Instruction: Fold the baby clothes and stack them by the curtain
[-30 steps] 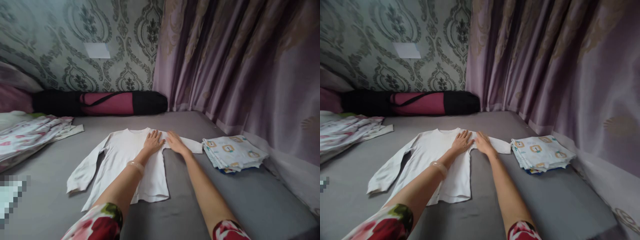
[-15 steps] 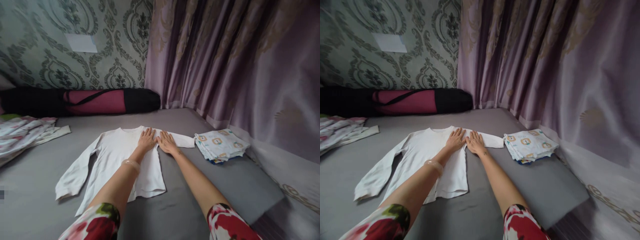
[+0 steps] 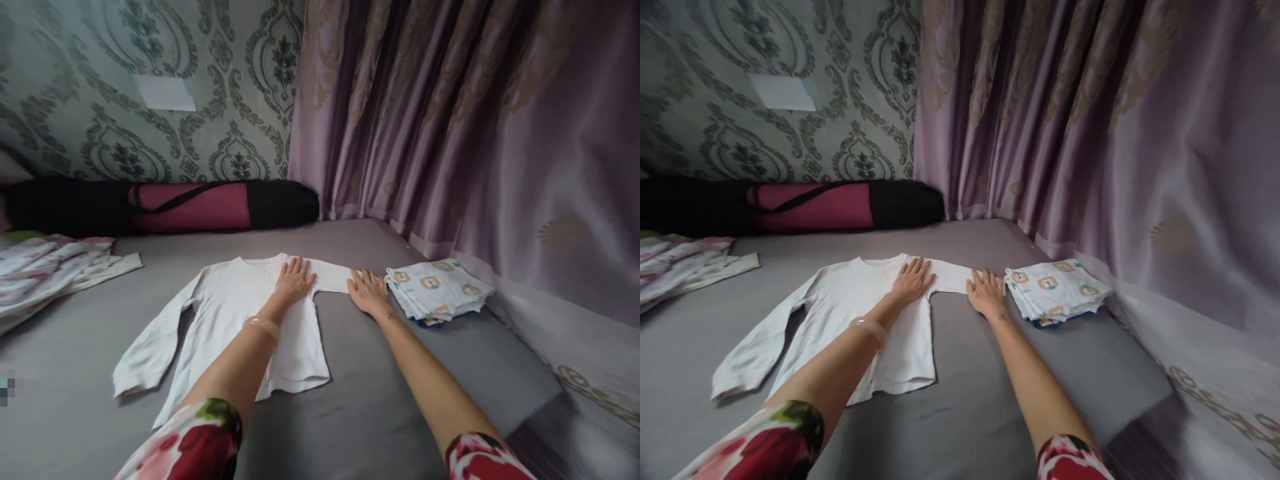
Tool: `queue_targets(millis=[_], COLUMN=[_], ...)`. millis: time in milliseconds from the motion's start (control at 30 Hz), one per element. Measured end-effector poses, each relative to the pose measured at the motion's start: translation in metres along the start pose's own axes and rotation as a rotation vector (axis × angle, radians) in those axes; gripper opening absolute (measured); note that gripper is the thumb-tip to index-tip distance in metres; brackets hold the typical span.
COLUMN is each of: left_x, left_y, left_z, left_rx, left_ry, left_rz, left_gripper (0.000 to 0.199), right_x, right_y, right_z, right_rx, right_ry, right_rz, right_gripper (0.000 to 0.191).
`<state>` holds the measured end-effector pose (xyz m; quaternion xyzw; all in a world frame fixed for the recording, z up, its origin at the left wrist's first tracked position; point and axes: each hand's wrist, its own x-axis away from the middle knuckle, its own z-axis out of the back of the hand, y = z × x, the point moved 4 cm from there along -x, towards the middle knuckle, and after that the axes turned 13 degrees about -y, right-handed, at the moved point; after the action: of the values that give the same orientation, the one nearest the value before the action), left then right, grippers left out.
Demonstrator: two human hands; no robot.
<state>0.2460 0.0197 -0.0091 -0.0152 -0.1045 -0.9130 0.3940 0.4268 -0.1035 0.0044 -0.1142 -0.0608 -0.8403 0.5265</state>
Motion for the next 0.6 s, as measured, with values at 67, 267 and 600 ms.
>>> queue_targets(millis=[67, 267, 600], left_x=[-0.001, -0.001, 0.103], left_y=[0.0, -0.007, -0.076], left_z=[0.0, 0.007, 0.032], left_rx=[-0.003, 0.102, 0.14], left_ry=[-0.013, -0.157, -0.28], left_rz=[0.006, -0.02, -0.058], left_gripper=[0.062, 0.067, 0.064], right_x=[0.002, -0.002, -0.005], right_y=[0.002, 0.003, 0.002], right_z=[-0.001, -0.004, 0.002], right_rx=[0.019, 0.066, 0.09], right_ry=[0.036, 0.02, -0.047], right_rz=[-0.029, -0.041, -0.04], right_gripper=[0.057, 0.057, 0.059])
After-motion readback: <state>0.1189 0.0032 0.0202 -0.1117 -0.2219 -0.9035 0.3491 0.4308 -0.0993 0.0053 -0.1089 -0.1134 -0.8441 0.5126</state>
